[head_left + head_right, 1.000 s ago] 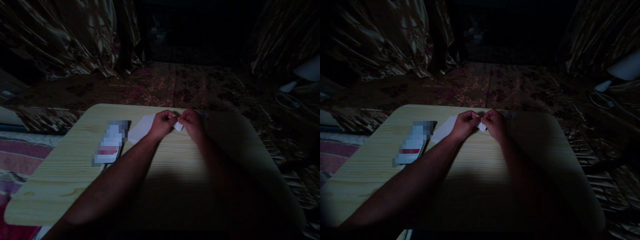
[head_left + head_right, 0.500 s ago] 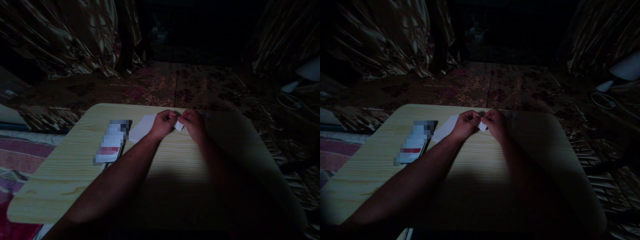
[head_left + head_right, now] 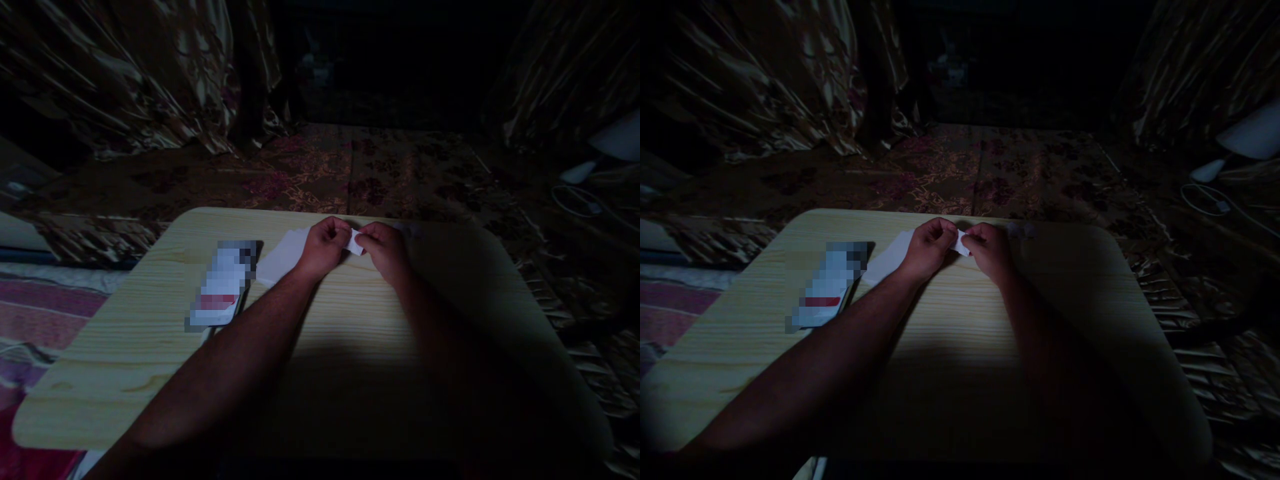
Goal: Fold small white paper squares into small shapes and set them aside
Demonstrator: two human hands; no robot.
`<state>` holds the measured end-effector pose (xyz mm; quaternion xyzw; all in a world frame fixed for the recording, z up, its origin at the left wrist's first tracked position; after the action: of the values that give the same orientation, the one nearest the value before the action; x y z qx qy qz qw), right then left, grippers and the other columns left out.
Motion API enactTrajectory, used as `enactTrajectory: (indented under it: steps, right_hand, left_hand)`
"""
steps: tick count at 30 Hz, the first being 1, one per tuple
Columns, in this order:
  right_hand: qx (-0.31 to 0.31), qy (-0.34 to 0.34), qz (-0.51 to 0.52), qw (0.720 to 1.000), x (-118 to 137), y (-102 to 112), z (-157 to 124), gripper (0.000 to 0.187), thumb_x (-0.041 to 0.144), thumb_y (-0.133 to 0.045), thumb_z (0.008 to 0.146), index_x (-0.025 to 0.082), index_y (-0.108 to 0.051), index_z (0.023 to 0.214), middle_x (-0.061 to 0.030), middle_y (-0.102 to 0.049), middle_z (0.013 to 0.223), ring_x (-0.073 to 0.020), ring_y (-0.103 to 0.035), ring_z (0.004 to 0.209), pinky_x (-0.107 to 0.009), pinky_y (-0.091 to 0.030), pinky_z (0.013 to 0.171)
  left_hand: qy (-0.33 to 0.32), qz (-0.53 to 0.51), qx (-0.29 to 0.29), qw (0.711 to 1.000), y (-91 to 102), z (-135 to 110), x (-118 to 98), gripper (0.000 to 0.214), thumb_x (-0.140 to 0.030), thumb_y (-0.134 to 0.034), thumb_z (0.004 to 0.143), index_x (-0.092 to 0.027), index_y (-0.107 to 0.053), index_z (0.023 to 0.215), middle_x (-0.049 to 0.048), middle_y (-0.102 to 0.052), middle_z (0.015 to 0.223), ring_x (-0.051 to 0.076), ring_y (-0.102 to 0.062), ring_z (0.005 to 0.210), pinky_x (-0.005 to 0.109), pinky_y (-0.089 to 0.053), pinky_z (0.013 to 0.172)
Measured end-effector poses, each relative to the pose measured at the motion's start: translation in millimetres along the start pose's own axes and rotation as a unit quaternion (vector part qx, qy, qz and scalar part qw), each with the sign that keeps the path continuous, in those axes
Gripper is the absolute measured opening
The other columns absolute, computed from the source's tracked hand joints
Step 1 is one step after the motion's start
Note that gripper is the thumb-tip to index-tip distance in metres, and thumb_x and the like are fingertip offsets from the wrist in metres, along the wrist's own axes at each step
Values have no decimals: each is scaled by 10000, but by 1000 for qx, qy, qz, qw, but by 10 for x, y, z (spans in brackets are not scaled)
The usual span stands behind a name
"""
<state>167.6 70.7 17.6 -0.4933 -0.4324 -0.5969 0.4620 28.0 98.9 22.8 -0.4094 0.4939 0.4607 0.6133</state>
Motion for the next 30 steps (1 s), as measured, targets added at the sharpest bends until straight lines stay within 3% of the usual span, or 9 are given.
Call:
enactTrajectory:
  steps: [30]
  right_hand:
    - [-22, 17, -24, 999, 34, 56, -7, 110, 283, -693, 661, 213, -612, 685, 35, -626, 579, -141, -570, 554, -271, -429, 540]
  left_hand:
    - [2, 2, 5, 1000, -6, -6, 2, 201, -349, -723, 758, -161, -655, 783, 2, -618, 668, 95, -480, 574, 233, -379, 542]
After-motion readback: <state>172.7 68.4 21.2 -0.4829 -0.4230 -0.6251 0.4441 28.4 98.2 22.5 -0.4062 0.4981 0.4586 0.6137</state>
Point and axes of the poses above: each hand's wrist, its own z-axis towards the middle knuckle, its own y-axis out of the back of the hand, x = y × z, the point moved 10 cm from there along z, towards the middle knuckle
